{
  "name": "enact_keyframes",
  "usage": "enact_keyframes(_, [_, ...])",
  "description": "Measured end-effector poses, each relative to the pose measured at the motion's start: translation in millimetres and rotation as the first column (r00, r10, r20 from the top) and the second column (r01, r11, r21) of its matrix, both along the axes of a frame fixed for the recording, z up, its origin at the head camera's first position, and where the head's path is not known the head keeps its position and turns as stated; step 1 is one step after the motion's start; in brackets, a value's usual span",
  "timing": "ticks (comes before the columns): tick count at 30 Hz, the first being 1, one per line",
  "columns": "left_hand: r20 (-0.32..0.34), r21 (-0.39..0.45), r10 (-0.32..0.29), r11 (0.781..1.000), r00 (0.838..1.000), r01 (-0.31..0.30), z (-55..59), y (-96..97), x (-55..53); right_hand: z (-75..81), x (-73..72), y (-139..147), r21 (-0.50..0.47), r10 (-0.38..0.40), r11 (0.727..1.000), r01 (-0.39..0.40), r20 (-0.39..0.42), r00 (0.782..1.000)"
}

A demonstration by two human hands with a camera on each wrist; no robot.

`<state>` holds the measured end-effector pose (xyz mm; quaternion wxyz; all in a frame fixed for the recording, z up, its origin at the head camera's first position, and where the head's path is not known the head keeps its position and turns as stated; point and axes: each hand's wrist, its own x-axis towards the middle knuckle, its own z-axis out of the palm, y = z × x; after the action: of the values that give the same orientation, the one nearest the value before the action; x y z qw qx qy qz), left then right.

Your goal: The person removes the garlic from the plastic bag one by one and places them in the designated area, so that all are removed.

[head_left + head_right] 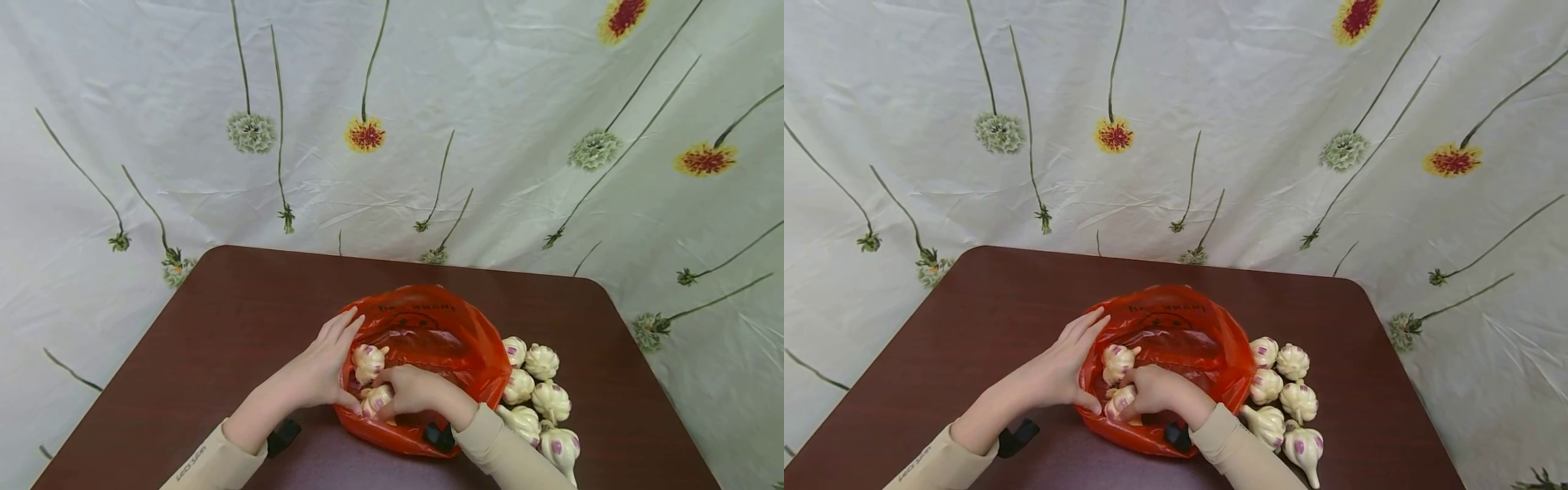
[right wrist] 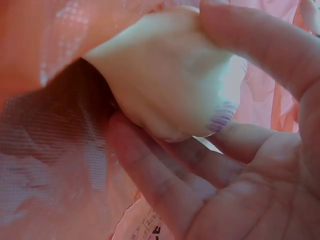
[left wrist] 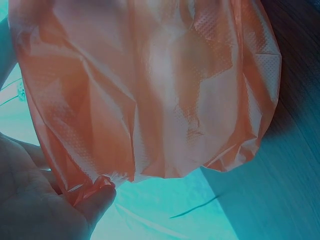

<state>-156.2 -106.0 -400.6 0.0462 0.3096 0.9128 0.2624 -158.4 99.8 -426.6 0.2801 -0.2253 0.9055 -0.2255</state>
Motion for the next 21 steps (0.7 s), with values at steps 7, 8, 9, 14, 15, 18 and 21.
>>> enact_keyframes(7, [0.001, 0.010, 0.000, 1.000, 1.000, 0.000, -0.2, 0.0, 0.4, 5.8, 2.4, 1, -0.010, 0.002, 1.000, -0.002, -0.013, 1.000])
enact_keyframes(8, [-0.002, 0.010, -0.001, 1.000, 1.000, 0.001, 0.0, 0.0, 0.4, 6.8, 2.1, 2, -0.021, 0.005, 1.000, -0.006, -0.019, 1.000])
enact_keyframes(9, [-0.005, 0.010, -0.001, 1.000, 1.000, 0.001, 0.0, -0.1, 0.5, 8.0, 1.8, 4, -0.033, 0.008, 0.999, -0.009, -0.024, 1.000])
enact_keyframes(14, [0.001, 0.012, 0.001, 1.000, 1.000, -0.001, 0.1, -0.4, 1.2, 15.3, -0.7, 12, -0.117, 0.004, 0.993, -0.012, -0.065, 0.998])
enact_keyframes(15, [0.001, 0.012, 0.002, 1.000, 1.000, -0.002, 0.2, -0.5, 1.3, 17.3, -1.2, 14, -0.133, -0.003, 0.991, -0.008, -0.076, 0.997])
enact_keyframes(18, [0.002, 0.007, 0.003, 1.000, 1.000, -0.003, 0.7, -0.5, 1.5, 23.5, -1.9, 18, -0.174, -0.025, 0.985, 0.004, -0.117, 0.993])
enact_keyframes(21, [-0.003, -0.002, 0.004, 1.000, 1.000, -0.004, 1.2, -0.5, 1.4, 29.7, -2.4, 23, -0.231, -0.053, 0.973, 0.020, -0.138, 0.989])
